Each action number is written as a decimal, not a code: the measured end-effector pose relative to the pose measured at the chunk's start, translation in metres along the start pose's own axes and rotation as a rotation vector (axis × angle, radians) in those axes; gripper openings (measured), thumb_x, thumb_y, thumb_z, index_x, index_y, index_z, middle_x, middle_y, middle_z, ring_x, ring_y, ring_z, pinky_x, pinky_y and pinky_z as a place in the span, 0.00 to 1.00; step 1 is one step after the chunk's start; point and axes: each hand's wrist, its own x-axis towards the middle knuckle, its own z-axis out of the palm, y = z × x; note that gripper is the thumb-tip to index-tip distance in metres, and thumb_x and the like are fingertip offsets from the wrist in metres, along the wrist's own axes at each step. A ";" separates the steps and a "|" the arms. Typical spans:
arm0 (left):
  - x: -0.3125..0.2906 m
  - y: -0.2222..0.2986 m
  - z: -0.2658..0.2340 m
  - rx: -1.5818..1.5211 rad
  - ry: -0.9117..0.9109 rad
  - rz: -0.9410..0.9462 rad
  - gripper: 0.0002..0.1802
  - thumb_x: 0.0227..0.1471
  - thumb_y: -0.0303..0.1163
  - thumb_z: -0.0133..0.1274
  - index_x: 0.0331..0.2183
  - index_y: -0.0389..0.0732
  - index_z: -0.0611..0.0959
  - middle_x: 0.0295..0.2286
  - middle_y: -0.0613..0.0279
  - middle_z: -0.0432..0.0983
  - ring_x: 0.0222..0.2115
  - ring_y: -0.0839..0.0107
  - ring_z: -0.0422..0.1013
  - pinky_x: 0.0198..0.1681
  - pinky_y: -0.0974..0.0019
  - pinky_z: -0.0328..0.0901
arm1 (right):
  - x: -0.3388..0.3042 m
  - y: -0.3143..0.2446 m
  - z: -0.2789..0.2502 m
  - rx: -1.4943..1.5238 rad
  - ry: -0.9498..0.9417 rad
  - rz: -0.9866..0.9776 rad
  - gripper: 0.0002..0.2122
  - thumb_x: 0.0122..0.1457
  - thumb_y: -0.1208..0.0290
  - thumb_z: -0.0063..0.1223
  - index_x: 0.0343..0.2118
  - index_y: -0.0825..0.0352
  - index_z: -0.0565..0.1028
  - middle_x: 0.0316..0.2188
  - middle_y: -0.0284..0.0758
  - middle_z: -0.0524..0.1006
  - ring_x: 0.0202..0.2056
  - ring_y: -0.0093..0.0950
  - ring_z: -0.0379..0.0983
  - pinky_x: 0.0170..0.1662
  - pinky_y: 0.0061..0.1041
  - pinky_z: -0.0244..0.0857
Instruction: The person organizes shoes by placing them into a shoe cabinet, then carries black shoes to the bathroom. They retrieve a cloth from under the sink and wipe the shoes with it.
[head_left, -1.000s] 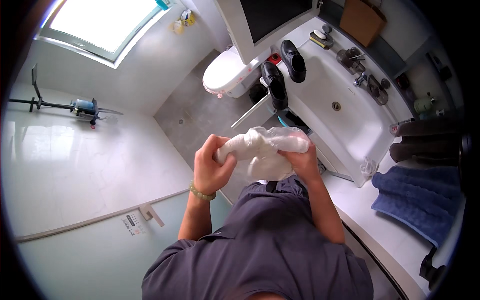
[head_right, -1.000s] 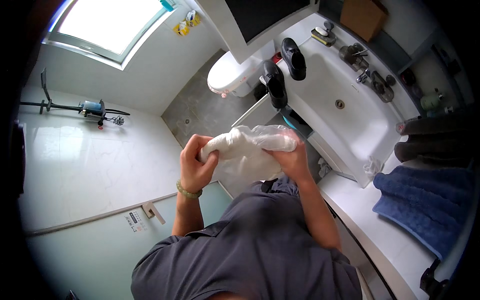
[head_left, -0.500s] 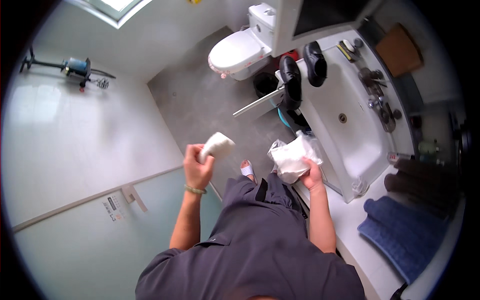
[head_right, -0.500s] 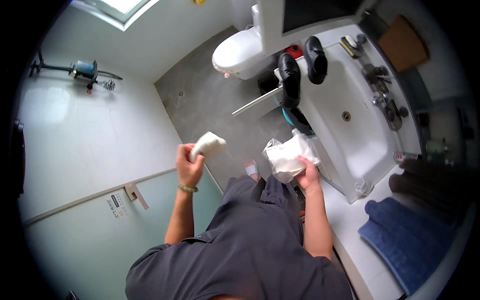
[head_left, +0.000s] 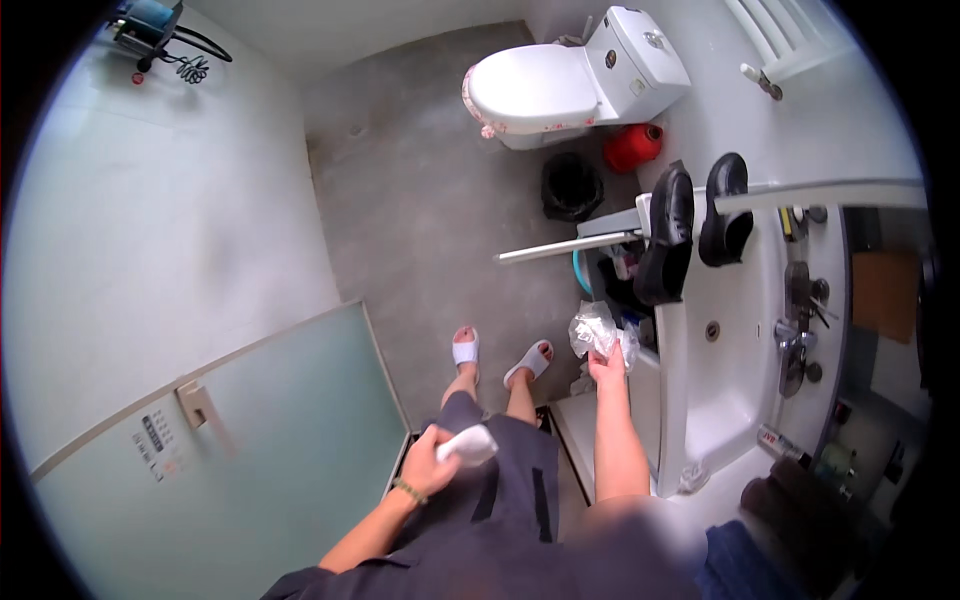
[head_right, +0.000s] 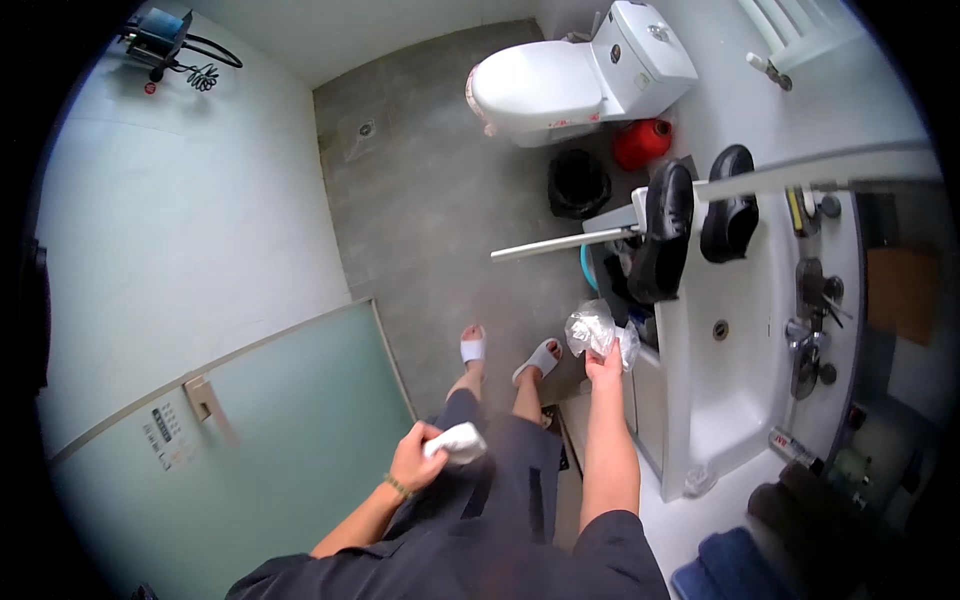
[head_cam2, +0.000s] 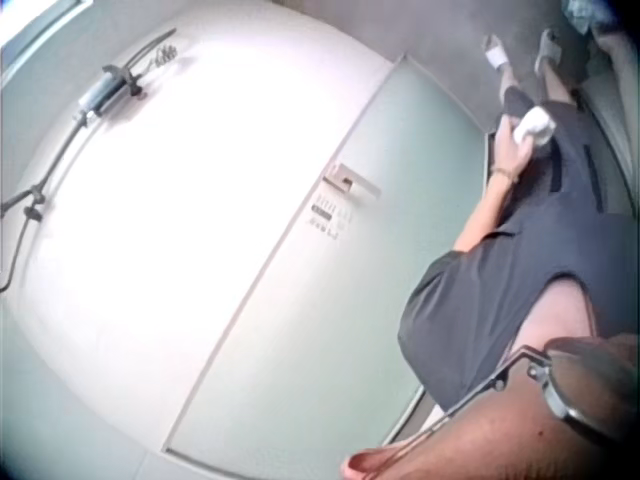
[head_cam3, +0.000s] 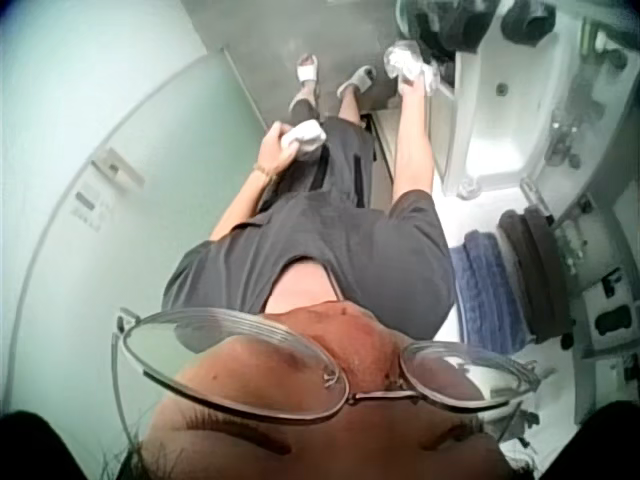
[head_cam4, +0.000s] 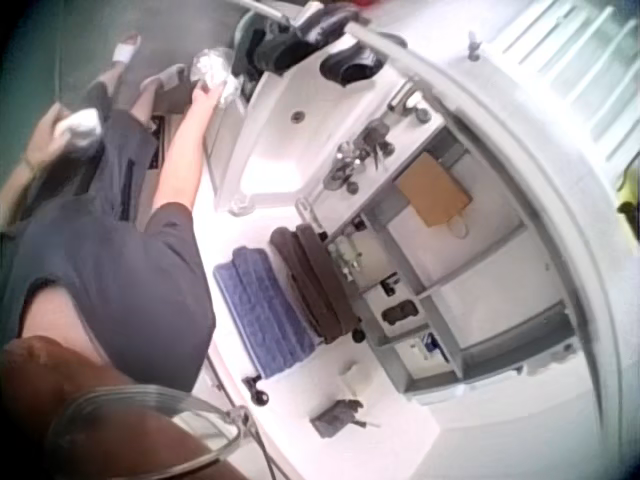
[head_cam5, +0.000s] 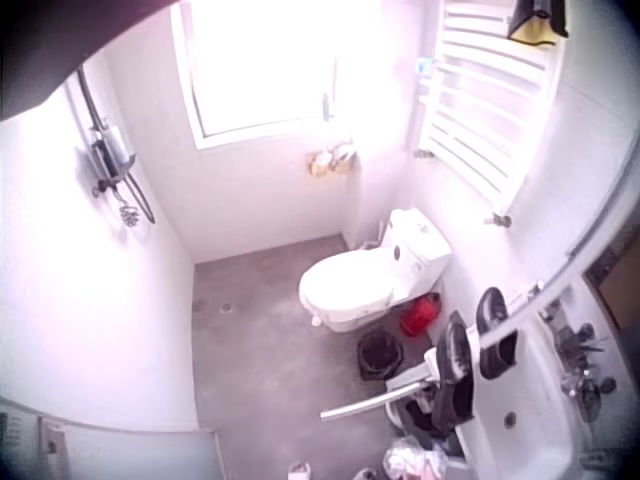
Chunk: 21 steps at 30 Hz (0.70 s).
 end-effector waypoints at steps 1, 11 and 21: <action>0.003 -0.006 -0.004 0.011 -0.007 0.007 0.14 0.46 0.31 0.58 0.36 0.36 0.77 0.29 0.50 0.78 0.32 0.56 0.77 0.38 0.58 0.70 | 0.022 -0.016 0.011 0.001 -0.013 -0.026 0.16 0.64 0.56 0.55 0.49 0.60 0.76 0.47 0.34 0.80 0.47 0.35 0.77 0.47 0.38 0.75; 0.016 -0.061 -0.026 0.024 0.026 -0.087 0.12 0.43 0.29 0.58 0.31 0.35 0.76 0.28 0.51 0.79 0.30 0.57 0.77 0.36 0.60 0.70 | 0.026 0.045 0.031 0.164 -0.177 -0.018 0.42 0.59 0.44 0.50 0.69 0.61 0.46 0.69 0.40 0.50 0.69 0.43 0.47 0.70 0.50 0.40; 0.022 -0.041 -0.045 -0.046 0.047 -0.014 0.12 0.45 0.30 0.58 0.33 0.35 0.76 0.28 0.54 0.77 0.29 0.63 0.75 0.36 0.62 0.69 | -0.195 0.188 0.176 -1.919 -0.680 -1.828 0.32 0.52 0.65 0.53 0.63 0.63 0.65 0.64 0.41 0.61 0.67 0.40 0.53 0.71 0.49 0.37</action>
